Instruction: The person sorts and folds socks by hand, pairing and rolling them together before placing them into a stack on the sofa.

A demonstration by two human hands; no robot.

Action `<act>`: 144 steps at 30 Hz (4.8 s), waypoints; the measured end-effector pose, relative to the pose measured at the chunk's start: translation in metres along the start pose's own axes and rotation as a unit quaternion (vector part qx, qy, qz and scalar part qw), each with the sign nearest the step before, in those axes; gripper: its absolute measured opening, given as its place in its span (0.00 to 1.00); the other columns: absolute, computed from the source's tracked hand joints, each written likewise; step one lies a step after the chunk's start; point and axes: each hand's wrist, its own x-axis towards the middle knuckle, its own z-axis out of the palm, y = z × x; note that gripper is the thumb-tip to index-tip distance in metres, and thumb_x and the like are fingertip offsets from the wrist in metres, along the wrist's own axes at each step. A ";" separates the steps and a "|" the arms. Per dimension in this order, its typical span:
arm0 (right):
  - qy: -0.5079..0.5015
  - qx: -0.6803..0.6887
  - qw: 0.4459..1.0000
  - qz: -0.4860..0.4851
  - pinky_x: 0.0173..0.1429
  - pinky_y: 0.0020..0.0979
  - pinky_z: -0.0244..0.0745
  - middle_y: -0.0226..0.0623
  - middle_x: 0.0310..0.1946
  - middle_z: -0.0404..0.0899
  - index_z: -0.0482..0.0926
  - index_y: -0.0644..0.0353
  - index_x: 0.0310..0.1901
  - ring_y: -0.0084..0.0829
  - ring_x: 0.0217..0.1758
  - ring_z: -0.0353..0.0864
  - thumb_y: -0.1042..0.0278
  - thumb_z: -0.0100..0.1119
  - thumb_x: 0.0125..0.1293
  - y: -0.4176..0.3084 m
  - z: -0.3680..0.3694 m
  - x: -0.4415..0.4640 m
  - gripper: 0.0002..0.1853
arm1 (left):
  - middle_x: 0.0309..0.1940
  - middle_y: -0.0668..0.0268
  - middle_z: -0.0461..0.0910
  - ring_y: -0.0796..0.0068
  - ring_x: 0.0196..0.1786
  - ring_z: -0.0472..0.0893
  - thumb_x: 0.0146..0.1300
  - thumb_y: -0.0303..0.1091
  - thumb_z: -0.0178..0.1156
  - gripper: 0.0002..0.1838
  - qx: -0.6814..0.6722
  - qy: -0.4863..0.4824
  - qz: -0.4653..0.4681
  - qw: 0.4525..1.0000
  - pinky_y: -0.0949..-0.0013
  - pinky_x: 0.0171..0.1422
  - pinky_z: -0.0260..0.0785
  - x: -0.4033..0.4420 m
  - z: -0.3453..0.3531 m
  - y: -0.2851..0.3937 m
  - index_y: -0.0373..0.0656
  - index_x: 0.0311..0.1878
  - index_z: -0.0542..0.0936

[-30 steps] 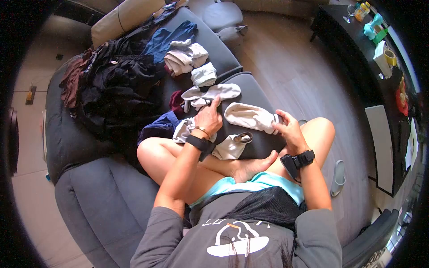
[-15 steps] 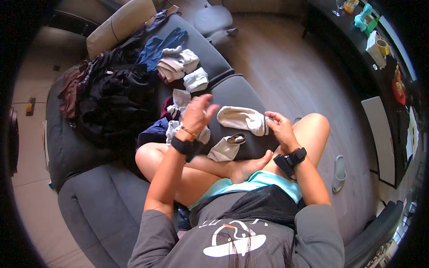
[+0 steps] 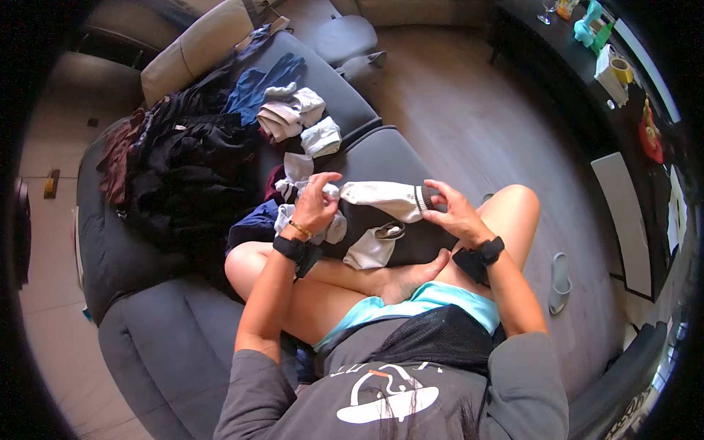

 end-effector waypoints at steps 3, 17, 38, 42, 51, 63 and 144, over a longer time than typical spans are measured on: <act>0.081 -0.094 0.992 -0.015 0.55 0.27 0.72 0.38 0.48 0.75 0.67 0.62 0.62 0.26 0.51 0.73 0.66 0.63 0.61 0.005 0.010 0.005 0.28 | 0.42 0.54 0.77 0.57 0.44 0.79 0.55 0.32 0.59 0.19 -0.137 0.022 -0.152 0.979 0.66 0.47 0.71 0.003 0.008 -0.010 0.37 0.51 0.75; 0.080 0.054 0.995 -0.027 0.47 0.20 0.71 0.30 0.39 0.78 0.73 0.66 0.53 0.17 0.41 0.74 0.79 0.52 0.64 0.009 0.019 0.024 0.15 | 0.36 0.60 0.77 0.56 0.41 0.78 0.54 0.34 0.62 0.06 0.101 0.032 0.064 0.992 0.62 0.43 0.72 0.004 0.033 0.000 0.44 0.34 0.80; 0.190 0.020 0.971 -0.140 0.52 0.19 0.70 0.32 0.41 0.81 0.59 0.58 0.68 0.18 0.44 0.75 0.77 0.53 0.67 -0.032 0.007 0.014 0.28 | 0.34 0.71 0.75 0.81 0.34 0.75 0.70 0.35 0.50 0.07 -0.744 -0.024 -0.155 0.650 0.72 0.41 0.70 0.000 0.000 0.031 0.43 0.43 0.74; 0.161 0.070 0.974 -0.139 0.51 0.18 0.70 0.31 0.41 0.80 0.61 0.61 0.67 0.17 0.43 0.75 0.75 0.54 0.67 -0.036 0.009 0.013 0.27 | 0.30 0.73 0.74 0.83 0.31 0.74 0.71 0.36 0.49 0.07 -0.697 -0.021 -0.147 0.701 0.74 0.39 0.70 0.003 0.006 0.018 0.46 0.39 0.73; 0.111 0.039 0.989 -0.087 0.50 0.20 0.71 0.32 0.42 0.79 0.70 0.63 0.60 0.18 0.44 0.75 0.77 0.53 0.66 0.005 0.011 0.037 0.20 | 0.26 0.48 0.77 0.44 0.31 0.77 0.69 0.40 0.49 0.12 0.024 0.144 -0.110 0.983 0.50 0.33 0.67 0.012 0.057 -0.010 0.40 0.39 0.70; 0.198 -0.444 0.844 -0.228 0.70 0.43 0.55 0.55 0.62 0.62 0.63 0.63 0.62 0.53 0.66 0.60 0.74 0.58 0.56 -0.016 0.038 0.031 0.30 | 0.42 0.58 0.74 0.56 0.40 0.77 0.59 0.29 0.55 0.09 0.138 0.216 0.163 0.953 0.57 0.42 0.70 0.015 0.052 0.035 0.43 0.43 0.73; 0.046 0.051 0.995 -0.076 0.49 0.22 0.73 0.30 0.39 0.77 0.72 0.64 0.50 0.20 0.43 0.77 0.75 0.58 0.64 -0.060 0.085 -0.014 0.13 | 0.38 0.66 0.81 0.81 0.42 0.79 0.64 0.23 0.56 0.08 -0.541 -0.035 -0.046 0.839 0.77 0.47 0.73 -0.030 0.027 0.076 0.35 0.45 0.76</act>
